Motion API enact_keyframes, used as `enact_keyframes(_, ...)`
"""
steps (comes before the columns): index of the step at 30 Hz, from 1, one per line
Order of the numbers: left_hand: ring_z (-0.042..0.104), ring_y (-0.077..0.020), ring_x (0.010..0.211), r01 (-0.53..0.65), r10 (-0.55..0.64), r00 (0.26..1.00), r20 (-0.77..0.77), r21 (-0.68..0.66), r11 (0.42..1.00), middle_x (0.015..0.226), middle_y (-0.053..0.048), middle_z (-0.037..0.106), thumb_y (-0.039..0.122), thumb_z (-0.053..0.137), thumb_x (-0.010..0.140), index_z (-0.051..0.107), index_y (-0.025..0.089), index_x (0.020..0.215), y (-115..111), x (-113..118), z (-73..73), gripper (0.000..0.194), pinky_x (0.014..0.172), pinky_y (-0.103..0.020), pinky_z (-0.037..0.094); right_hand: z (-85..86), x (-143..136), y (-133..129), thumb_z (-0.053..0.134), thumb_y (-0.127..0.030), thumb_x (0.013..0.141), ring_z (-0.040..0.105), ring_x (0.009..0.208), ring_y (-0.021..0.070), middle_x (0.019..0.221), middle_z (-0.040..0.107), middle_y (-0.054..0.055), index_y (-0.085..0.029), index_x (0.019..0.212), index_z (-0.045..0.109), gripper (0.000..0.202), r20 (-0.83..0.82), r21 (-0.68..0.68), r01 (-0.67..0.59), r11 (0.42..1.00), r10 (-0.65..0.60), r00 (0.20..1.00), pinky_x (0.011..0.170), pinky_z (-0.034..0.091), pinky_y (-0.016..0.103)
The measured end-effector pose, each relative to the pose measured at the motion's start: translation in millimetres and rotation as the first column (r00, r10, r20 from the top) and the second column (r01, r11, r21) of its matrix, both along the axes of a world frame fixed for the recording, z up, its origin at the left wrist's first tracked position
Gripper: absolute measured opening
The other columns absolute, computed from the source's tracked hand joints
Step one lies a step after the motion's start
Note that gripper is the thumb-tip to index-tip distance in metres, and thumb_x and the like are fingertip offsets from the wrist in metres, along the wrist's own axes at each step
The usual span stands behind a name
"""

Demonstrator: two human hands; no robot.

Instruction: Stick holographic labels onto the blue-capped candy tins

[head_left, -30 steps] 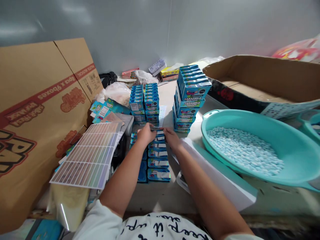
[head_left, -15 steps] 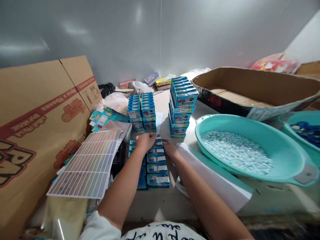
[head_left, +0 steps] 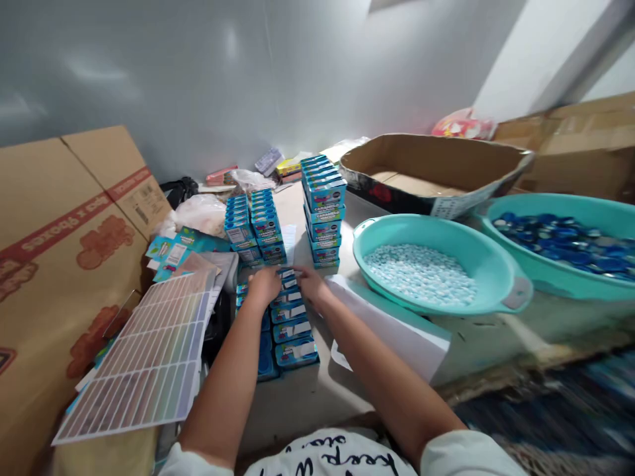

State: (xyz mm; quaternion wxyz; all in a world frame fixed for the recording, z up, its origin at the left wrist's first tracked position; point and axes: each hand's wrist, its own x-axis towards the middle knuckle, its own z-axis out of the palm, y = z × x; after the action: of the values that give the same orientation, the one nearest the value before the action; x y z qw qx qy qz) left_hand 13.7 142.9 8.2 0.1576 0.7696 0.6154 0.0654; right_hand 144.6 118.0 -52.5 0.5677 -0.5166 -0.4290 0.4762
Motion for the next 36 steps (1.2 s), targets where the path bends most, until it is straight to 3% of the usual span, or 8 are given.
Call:
enact_keyframes(5, 0.063, -0.0312, 0.125, 0.005, -0.005, 1.0, 0.011, -0.001, 1.0, 0.129, -0.014, 0.071, 0.014, 0.047, 0.089, 0.073, 0.02, 0.125, 3, -6, 3.9, 0.045, 0.103, -0.039, 0.047, 33.1, 42, -77, 0.052, -0.012, 0.084, 0.054, 0.133, 0.0287, 0.135, 0.062, 0.011, -0.021, 0.107, 0.076, 0.034, 0.426, 0.239, 0.05, 0.97, -0.151, 0.892, 0.116, 0.041, 0.047)
enact_keyframes(8, 0.066, -0.0305, 0.121, 0.004, -0.006, 0.997, 0.072, 0.032, 0.999, 0.124, -0.01, 0.074, 0.015, 0.045, 0.089, 0.076, 0.021, 0.119, 3, -9, 9.4, 0.043, 0.103, -0.039, 0.048, 41.7, 83, -134, 0.05, -0.018, 0.09, 0.056, 0.131, 0.0326, 0.136, 0.064, 0.013, -0.022, 0.105, 0.076, 0.03, 0.595, 0.28, 0.024, 0.96, -0.193, 0.78, 0.116, 0.039, 0.055)
enact_keyframes(13, 0.063, -0.0281, 0.124, -0.007, -0.029, 0.971, 0.237, 0.149, 0.989, 0.137, -0.013, 0.065, 0.016, 0.037, 0.094, 0.069, 0.015, 0.126, -14, -1, 30.0, 0.046, 0.105, -0.038, 0.047, 31.3, 130, -190, 0.061, -0.037, 0.092, 0.06, 0.124, 0.0382, 0.138, 0.062, 0.019, -0.017, 0.129, 0.065, 0.043, 0.961, 0.253, 0.149, 0.956, -0.266, 0.076, 0.097, 0.053, 0.054)
enact_keyframes(17, 0.063, -0.0227, 0.122, 0.085, -0.188, 0.909, 0.372, 0.277, 0.957, 0.128, -0.009, 0.07, 0.021, 0.045, 0.095, 0.072, 0.018, 0.116, -52, 3, 50.1, 0.034, 0.107, -0.032, 0.046, 25.2, 130, -199, 0.07, -0.038, 0.087, 0.053, 0.129, 0.0385, 0.14, 0.057, 0.021, -0.015, 0.125, 0.066, 0.045, 0.953, 0.29, 0.16, 0.944, -0.268, -0.145, 0.1, 0.05, 0.051)
enact_keyframes(21, 0.067, -0.0218, 0.111, 0.096, -0.365, 0.753, 0.547, 0.458, 0.884, 0.114, -0.007, 0.074, 0.026, 0.049, 0.096, 0.073, 0.021, 0.106, -105, -12, 51.0, 0.026, 0.102, -0.035, 0.051, 14.7, 123, -200, 0.07, -0.035, 0.089, 0.06, 0.116, 0.0352, 0.124, 0.065, 0.017, -0.018, 0.119, 0.069, 0.035, 0.954, 0.284, 0.202, 0.937, -0.255, -0.159, 0.095, 0.051, 0.049)
enact_keyframes(26, 0.069, -0.0181, 0.101, 0.203, -0.472, 0.681, 0.561, 0.474, 0.857, 0.106, -0.005, 0.075, 0.021, 0.048, 0.098, 0.072, 0.023, 0.111, -161, -25, 20.7, 0.027, 0.093, -0.032, 0.055, -13.8, 124, -210, 0.063, -0.037, 0.093, 0.066, 0.106, 0.032, 0.127, 0.066, 0.015, -0.018, 0.119, 0.067, 0.032, 0.995, 0.098, 0.166, 0.981, -0.095, -0.026, 0.081, 0.055, 0.044)
enact_keyframes(32, 0.067, -0.0216, 0.108, 0.512, -0.652, 0.602, 0.46, 0.405, 0.758, 0.112, -0.009, 0.073, 0.015, 0.049, 0.096, 0.071, 0.025, 0.116, -193, 20, -23.5, 0.031, 0.097, -0.038, 0.055, -34.2, 120, -230, 0.052, -0.043, 0.098, 0.065, 0.112, 0.0321, 0.133, 0.064, 0.015, -0.021, 0.13, 0.062, 0.04, 0.973, 0.169, 0.132, 0.977, -0.187, 0.136, 0.09, 0.055, 0.046)
enact_keyframes(36, 0.058, -0.0279, 0.128, 0.562, -0.652, 0.666, 0.362, 0.332, 0.758, 0.128, -0.011, 0.068, 0.017, 0.053, 0.094, 0.069, 0.027, 0.123, -190, 57, -46.4, 0.034, 0.111, -0.049, 0.045, -43.4, 122, -244, 0.054, -0.045, 0.098, 0.064, 0.116, 0.0331, 0.132, 0.065, 0.015, -0.02, 0.133, 0.06, 0.043, 0.946, 0.217, 0.1, 0.971, -0.235, 0.222, 0.094, 0.053, 0.049)
